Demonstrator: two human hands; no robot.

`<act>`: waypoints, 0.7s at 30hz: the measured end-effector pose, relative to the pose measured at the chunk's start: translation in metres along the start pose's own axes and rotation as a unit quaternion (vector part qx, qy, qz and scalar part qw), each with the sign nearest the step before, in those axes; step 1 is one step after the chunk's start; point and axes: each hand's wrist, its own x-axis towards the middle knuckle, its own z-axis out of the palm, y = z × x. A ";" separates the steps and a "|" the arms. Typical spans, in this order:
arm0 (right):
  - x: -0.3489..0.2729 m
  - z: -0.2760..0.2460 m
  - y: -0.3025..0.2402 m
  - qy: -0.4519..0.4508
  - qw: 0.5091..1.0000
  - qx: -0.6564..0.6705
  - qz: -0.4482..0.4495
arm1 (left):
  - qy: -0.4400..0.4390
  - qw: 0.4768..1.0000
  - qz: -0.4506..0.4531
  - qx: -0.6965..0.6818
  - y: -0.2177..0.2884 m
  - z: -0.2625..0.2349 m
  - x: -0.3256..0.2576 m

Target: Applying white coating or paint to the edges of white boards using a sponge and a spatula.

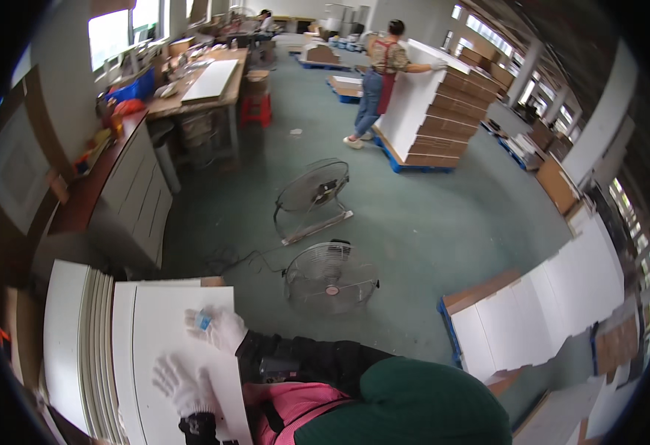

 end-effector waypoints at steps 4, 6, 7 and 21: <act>0.015 -0.015 0.006 -0.026 0.999 0.025 0.003 | 0.015 0.990 -0.133 0.035 -0.061 0.012 -0.030; 0.016 -0.008 0.005 -0.003 1.000 0.026 0.001 | 0.058 0.985 -0.147 0.074 -0.120 0.022 -0.066; 0.015 -0.001 0.008 0.021 0.999 0.027 0.008 | 0.056 0.977 -0.181 0.096 -0.158 0.041 -0.084; 0.036 -0.018 0.036 -0.047 0.999 0.007 -0.019 | 0.139 0.988 -0.063 -0.012 -0.037 0.009 -0.042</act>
